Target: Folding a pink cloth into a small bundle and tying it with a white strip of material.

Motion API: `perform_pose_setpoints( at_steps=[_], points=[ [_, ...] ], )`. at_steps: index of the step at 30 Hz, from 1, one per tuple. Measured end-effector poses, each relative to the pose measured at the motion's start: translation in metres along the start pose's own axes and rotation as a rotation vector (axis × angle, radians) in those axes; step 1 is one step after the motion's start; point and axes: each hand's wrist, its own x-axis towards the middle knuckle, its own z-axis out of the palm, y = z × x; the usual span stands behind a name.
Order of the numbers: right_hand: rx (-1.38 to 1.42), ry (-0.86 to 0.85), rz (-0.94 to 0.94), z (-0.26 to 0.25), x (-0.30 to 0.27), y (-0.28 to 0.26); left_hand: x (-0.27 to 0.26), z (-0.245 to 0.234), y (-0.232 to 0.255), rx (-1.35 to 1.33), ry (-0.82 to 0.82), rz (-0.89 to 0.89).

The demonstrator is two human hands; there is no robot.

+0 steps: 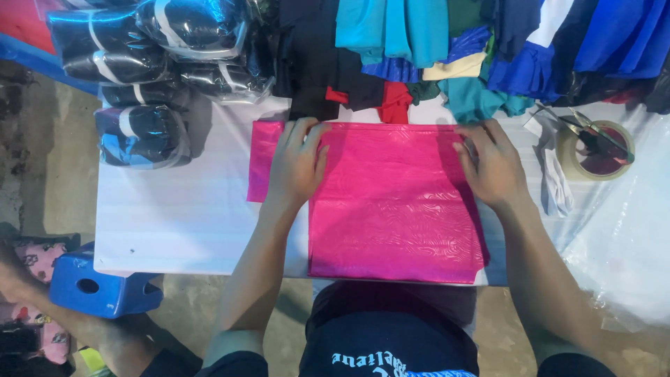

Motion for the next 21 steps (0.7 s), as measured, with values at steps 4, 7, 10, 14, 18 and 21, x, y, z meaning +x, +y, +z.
perform_pose_setpoints(
  at_steps=[4,7,10,14,18,21],
  points=[
    [0.183,-0.091,0.029,-0.022,-0.041,-0.013,-0.060,0.010,0.009,-0.071,0.013,0.075],
    [0.333,-0.221,0.091,-0.039,-0.074,-0.038,-0.101,0.004,0.037,-0.040,0.028,0.099],
    [0.428,-0.355,0.119,-0.040,-0.108,-0.048,-0.125,-0.007,0.067,-0.069,-0.063,0.042],
    [0.387,-0.596,0.111,-0.022,-0.153,-0.049,-0.140,-0.012,0.083,0.043,-0.230,-0.078],
    [0.301,-0.587,0.078,-0.018,-0.165,-0.055,-0.140,-0.008,0.081,0.141,-0.243,-0.055],
    [0.207,-0.753,0.285,-0.032,-0.160,-0.065,-0.138,-0.008,0.085,0.122,-0.273,-0.094]
  ],
)
